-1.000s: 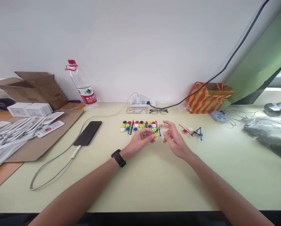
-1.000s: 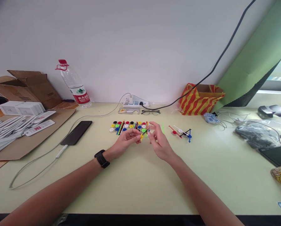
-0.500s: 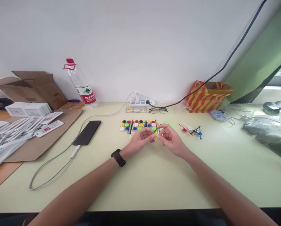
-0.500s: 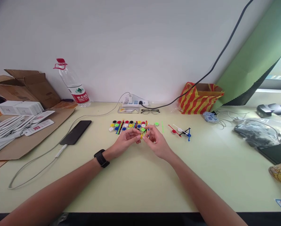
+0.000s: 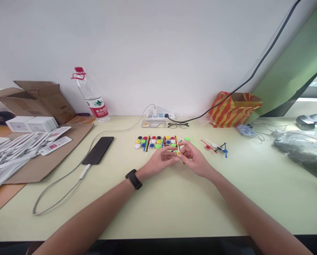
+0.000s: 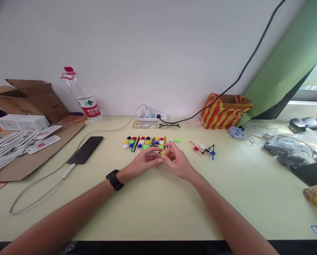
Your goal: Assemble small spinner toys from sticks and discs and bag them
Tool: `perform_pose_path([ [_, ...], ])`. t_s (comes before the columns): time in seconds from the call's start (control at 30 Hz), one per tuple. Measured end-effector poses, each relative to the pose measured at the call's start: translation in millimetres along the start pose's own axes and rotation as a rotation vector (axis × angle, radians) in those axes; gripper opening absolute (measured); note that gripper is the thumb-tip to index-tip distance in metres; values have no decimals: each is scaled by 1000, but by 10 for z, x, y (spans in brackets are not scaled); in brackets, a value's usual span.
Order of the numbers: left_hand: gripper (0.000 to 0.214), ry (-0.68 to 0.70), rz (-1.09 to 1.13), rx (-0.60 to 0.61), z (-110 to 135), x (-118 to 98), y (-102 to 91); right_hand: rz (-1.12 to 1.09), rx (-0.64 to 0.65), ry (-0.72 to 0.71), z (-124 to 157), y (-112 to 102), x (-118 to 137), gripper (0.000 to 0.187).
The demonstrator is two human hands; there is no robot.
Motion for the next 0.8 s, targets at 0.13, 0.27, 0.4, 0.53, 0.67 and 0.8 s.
perform_pose_path([
  [0.13, 49, -8, -40, -4, -7, 29, -7, 374, -212, 66, 5, -434, -140, 41],
  [0.27, 42, -5, -57, 16, -22, 50, -3, 859, -298, 198, 16, -835, -313, 21],
  [0.4, 40, -25, -62, 29, -22, 54, 8, 1010, -219, 339, 28, -967, -465, 30],
  [0.53, 38, -36, -83, 22, -8, 38, 6, 1015, -217, 452, 87, -1054, -562, 38],
  [0.67, 36, -21, -102, 32, -4, 33, 4, 1096, -296, 523, 170, -1224, -626, 32],
  [0.8, 36, -4, -122, 29, -7, 39, -3, 1155, -364, 572, 210, -1349, -639, 31],
])
Point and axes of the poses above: each hand's wrist, its own z-axis away from the middle knuckle, its own y-axis out of the palm, x = y × z, the point moved 6 cm from there along -z, towards the middle knuckle, and after that the axes turned 6 degrees about x, right-handed, at the moved point
